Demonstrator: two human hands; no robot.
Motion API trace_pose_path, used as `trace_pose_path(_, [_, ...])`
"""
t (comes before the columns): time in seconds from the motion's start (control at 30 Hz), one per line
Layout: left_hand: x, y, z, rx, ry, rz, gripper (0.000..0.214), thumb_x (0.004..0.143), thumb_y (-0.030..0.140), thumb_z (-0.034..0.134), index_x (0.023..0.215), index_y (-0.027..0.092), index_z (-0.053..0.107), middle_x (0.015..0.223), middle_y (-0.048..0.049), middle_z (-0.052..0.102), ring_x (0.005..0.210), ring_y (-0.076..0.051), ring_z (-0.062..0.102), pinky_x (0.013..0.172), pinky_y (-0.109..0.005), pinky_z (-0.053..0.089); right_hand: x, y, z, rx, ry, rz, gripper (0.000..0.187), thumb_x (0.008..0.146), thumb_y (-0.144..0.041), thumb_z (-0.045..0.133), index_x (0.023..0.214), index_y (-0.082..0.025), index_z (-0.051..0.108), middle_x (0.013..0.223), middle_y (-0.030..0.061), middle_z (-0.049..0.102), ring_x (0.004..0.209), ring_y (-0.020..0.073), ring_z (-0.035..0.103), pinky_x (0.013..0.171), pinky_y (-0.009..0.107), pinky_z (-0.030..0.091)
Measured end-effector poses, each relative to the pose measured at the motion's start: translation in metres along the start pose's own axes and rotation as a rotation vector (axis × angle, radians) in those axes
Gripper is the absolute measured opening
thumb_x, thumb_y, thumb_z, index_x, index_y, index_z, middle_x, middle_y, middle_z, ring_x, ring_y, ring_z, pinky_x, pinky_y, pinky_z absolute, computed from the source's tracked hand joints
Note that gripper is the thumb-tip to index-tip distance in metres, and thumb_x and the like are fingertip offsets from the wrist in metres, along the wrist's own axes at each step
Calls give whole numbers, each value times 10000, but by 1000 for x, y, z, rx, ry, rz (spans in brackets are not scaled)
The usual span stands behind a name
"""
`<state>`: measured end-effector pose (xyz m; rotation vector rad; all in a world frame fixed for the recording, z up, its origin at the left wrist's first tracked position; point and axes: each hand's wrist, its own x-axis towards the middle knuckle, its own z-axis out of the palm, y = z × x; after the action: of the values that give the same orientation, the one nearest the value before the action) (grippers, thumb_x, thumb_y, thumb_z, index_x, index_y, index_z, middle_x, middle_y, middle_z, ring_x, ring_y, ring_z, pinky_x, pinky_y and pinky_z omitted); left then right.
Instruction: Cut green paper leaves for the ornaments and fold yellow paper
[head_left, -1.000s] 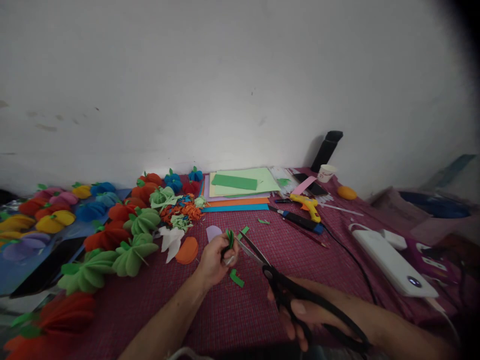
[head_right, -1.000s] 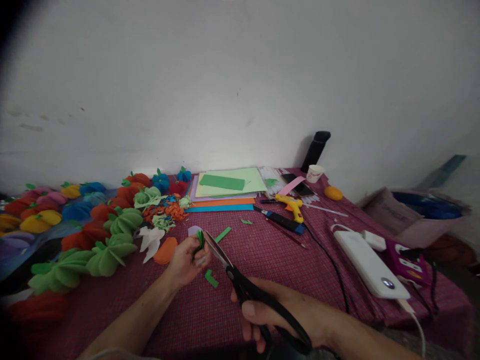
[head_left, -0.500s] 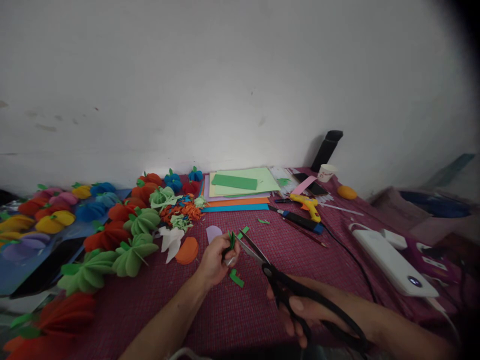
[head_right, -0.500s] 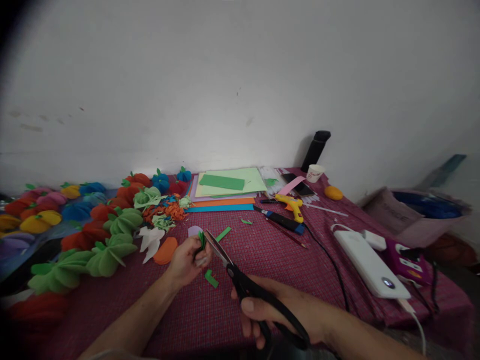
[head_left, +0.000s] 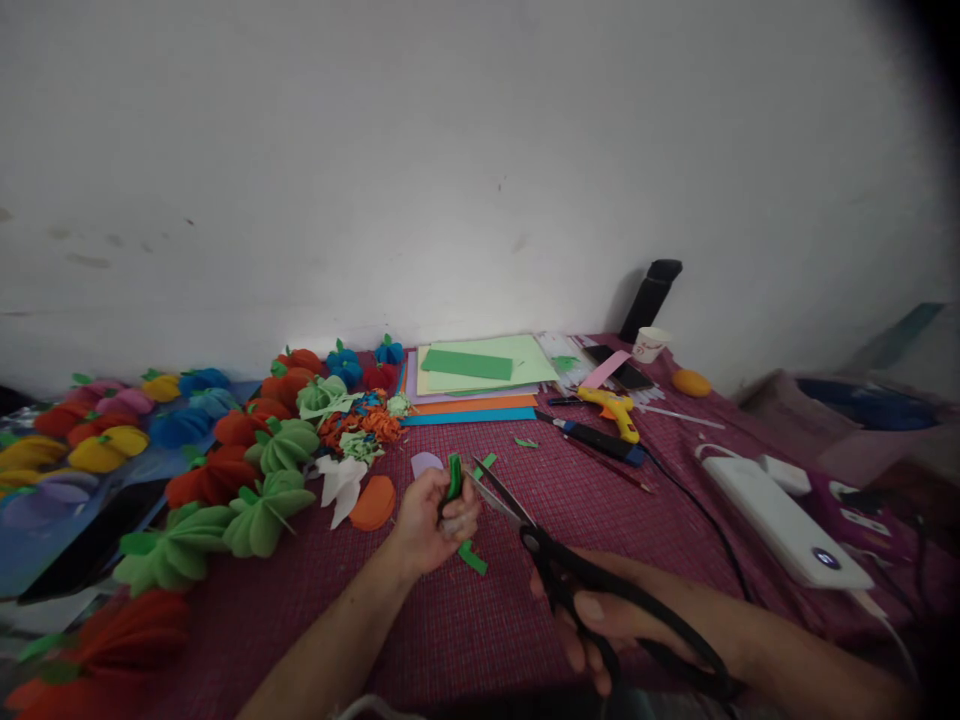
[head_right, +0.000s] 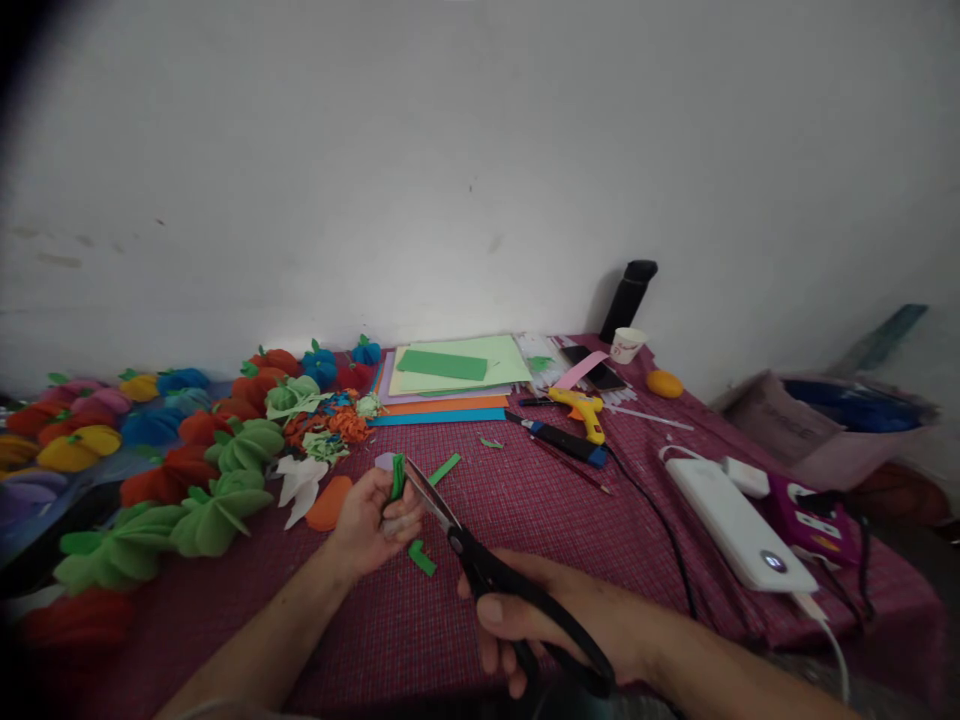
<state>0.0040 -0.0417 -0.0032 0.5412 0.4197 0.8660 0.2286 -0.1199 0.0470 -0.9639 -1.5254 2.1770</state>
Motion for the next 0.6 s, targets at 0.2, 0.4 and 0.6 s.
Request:
trace_pose_path(0.2, [1,-2,-1,34,37,0,246,711,278,432,561,120,545,421,67,215,345,-49,177,345,-179,183,1,-1,1,21,0,-2,464,791,-498,510,1084,-143,464,792,43,583,609,98,558,580,231,427])
trace_pose_path(0.4, [1,-2,-1,46,61,18,247,701,284,437,555,119,549,417,64,224,353,-53,189,350,-180,191,3,2,-2,-3,-8,-1,457,800,-491,502,1097,-146,466,792,46,591,606,94,562,538,201,402])
trace_pose_path(0.6, [0,-2,4,74,72,40,249,695,285,450,534,120,544,415,65,234,350,-50,198,346,-176,190,3,0,-2,2,-7,-4,465,807,-485,496,1102,-126,460,795,54,591,606,86,555,520,188,380])
